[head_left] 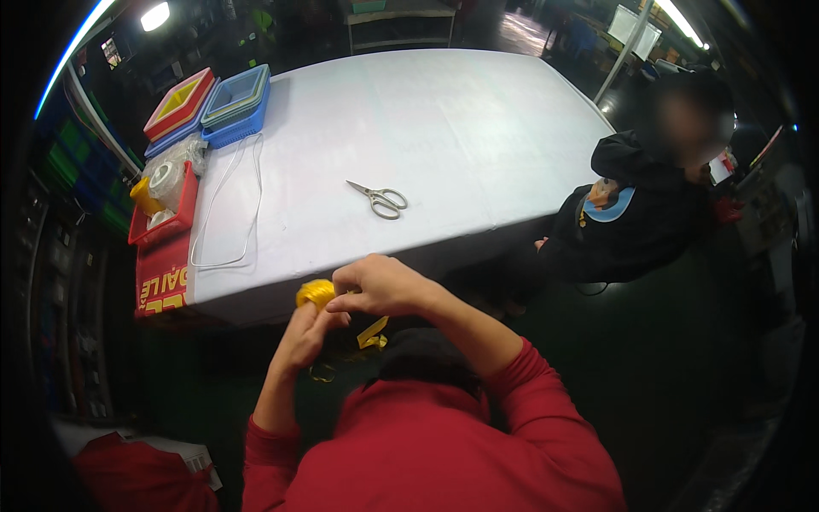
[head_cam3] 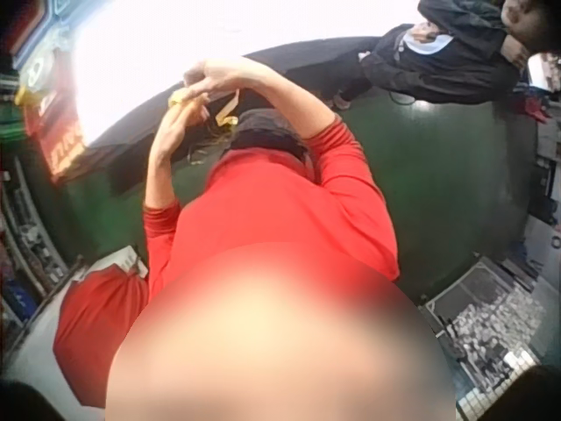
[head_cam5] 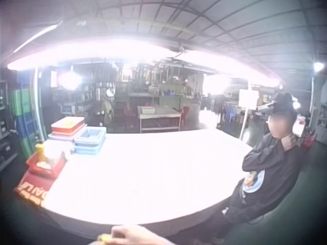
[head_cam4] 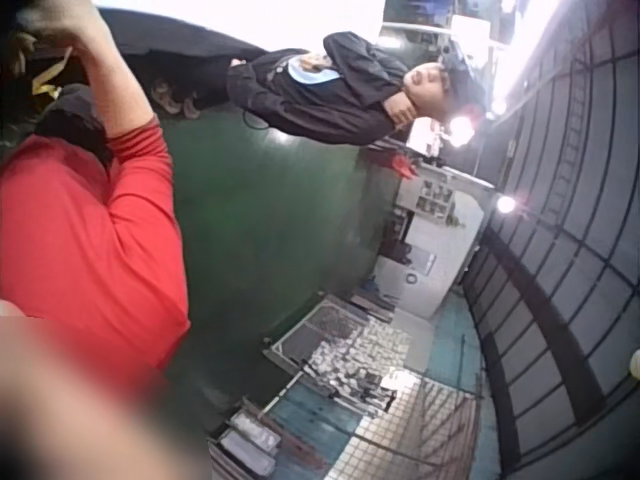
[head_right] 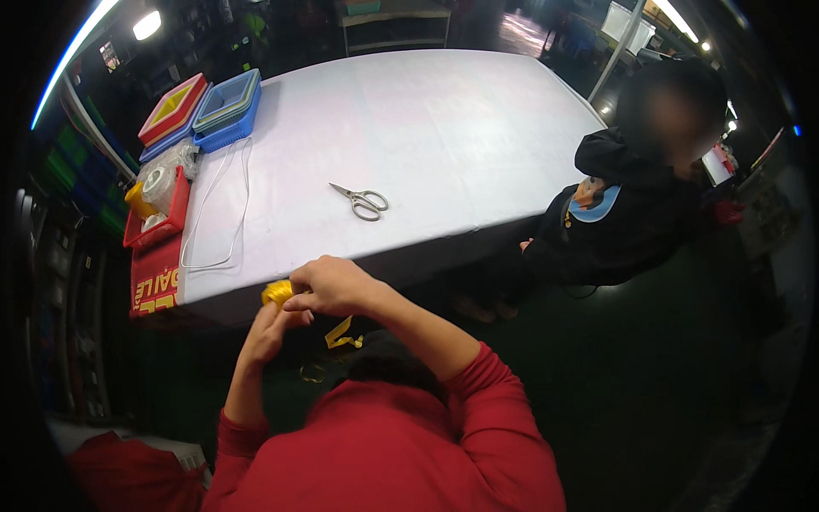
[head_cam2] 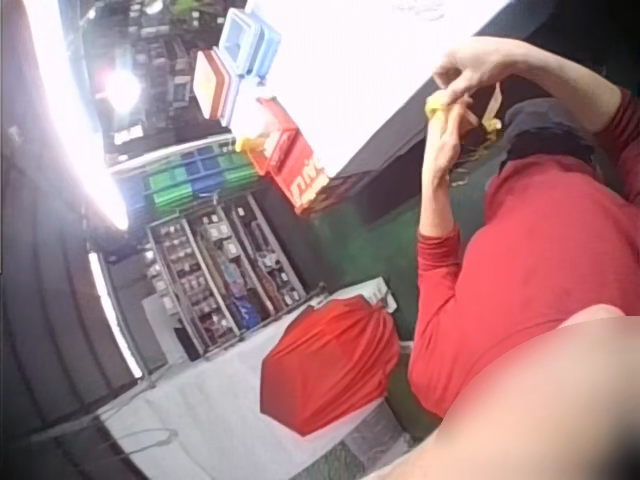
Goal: The person untangles a yellow ribbon, cuts a length with scissors, and ties it into a neat bow. The finished bow is placed into a red tray on the table.
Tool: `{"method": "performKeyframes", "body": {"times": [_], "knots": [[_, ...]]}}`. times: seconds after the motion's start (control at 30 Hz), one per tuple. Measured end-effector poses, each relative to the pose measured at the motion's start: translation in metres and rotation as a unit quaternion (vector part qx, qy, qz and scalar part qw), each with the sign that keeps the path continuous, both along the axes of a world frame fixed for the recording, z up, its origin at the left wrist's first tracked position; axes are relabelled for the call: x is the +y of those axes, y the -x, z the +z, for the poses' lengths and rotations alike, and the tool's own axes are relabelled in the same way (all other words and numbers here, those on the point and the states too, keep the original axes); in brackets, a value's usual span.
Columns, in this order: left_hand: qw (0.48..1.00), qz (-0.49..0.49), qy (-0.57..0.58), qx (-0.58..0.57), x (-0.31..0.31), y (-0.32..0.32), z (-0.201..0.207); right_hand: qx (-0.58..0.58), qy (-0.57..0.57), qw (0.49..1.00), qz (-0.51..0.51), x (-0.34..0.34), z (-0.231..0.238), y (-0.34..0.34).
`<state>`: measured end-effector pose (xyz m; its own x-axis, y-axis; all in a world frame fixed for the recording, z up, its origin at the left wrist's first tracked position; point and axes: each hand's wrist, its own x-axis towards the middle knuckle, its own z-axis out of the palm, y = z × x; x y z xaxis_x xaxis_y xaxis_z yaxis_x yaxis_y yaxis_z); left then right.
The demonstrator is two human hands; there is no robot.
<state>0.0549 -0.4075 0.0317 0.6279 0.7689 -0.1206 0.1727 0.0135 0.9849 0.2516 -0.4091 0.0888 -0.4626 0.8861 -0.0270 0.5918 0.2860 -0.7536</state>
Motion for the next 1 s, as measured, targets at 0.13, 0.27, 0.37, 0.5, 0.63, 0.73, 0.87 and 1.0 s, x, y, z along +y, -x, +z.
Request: {"method": "performKeyframes", "body": {"times": [0.13,0.27,0.37,0.5,0.63,0.73,0.87,1.0], "knots": [[0.923,-0.148,0.266,-0.234,-0.018,-0.003,0.009,0.3,0.221,0.925,0.079,0.016,-0.031,-0.01],[0.779,-0.073,0.286,-0.553,-0.017,0.009,0.008,0.475,0.344,0.81,0.02,-0.004,-0.076,0.012],[0.772,0.121,0.177,-0.598,-0.007,0.002,0.037,0.466,0.368,0.805,-0.016,-0.027,-0.087,0.023],[0.93,0.265,-0.05,-0.25,0.003,-0.015,0.008,0.155,0.059,0.984,-0.072,-0.043,-0.059,0.036],[0.988,0.13,-0.081,-0.022,-0.011,-0.026,-0.011,-0.181,0.03,0.983,0.027,-0.036,-0.017,0.012],[0.975,0.107,-0.177,0.081,-0.009,-0.023,-0.016,-0.159,0.044,0.985,0.046,-0.036,-0.008,-0.007],[0.925,0.238,-0.274,0.109,0.01,-0.01,-0.011,-0.062,0.097,0.993,-0.019,-0.039,-0.01,-0.021],[0.892,0.224,-0.361,0.153,0.019,-0.011,0.011,-0.025,0.077,0.996,-0.025,-0.045,0.003,-0.026]]}}
